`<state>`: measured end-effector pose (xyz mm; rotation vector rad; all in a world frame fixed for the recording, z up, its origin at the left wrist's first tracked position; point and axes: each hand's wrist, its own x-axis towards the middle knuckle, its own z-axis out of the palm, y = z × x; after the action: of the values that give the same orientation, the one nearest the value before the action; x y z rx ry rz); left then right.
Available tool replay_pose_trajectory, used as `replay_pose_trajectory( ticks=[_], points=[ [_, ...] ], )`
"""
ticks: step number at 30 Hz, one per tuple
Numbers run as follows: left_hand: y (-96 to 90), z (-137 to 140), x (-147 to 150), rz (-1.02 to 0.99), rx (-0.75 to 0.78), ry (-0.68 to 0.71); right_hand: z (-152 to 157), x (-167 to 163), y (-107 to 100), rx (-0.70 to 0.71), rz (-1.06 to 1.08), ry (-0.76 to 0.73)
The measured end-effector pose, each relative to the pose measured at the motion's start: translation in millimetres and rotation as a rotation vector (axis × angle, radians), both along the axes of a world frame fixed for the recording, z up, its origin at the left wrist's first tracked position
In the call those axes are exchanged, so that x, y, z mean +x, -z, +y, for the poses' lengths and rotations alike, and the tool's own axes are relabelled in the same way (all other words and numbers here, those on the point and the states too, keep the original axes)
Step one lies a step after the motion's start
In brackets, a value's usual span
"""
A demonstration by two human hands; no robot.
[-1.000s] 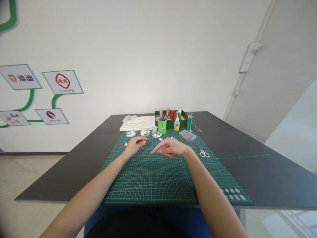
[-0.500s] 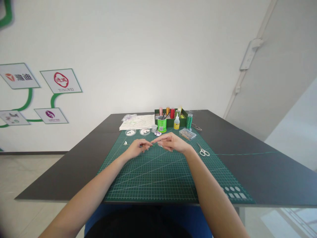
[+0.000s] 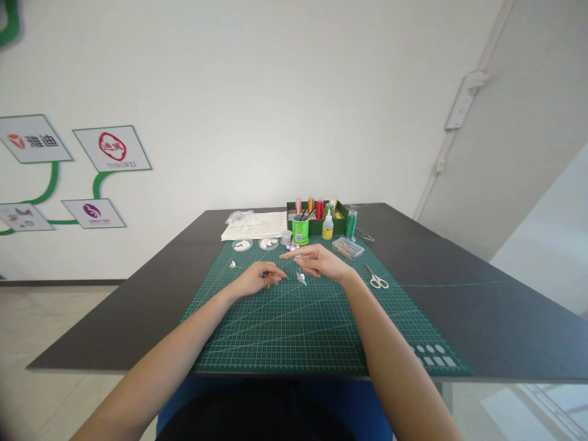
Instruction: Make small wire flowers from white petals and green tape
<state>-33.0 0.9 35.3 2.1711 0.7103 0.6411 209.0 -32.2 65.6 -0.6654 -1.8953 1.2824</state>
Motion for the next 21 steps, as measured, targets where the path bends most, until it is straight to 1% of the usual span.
replay_pose_trajectory(
  ticks=[4, 9, 15, 21],
  points=[
    [2.7, 1.5, 0.7, -0.005, -0.017, 0.038, 1.8, -0.8, 1.5, 0.002, 0.002, 0.030],
    [5.9, 3.7, 0.8, -0.009, -0.029, 0.040, 4.9, -2.4, 5.4, 0.015, 0.031, 0.105],
    [3.6, 1.6, 0.3, -0.009, -0.038, 0.087, 5.7, -4.8, 5.6, 0.008, 0.023, 0.158],
    [2.0, 0.6, 0.8, -0.003, -0.081, 0.135, 8.9, -5.3, 7.7, 0.024, -0.010, 0.193]
  ],
)
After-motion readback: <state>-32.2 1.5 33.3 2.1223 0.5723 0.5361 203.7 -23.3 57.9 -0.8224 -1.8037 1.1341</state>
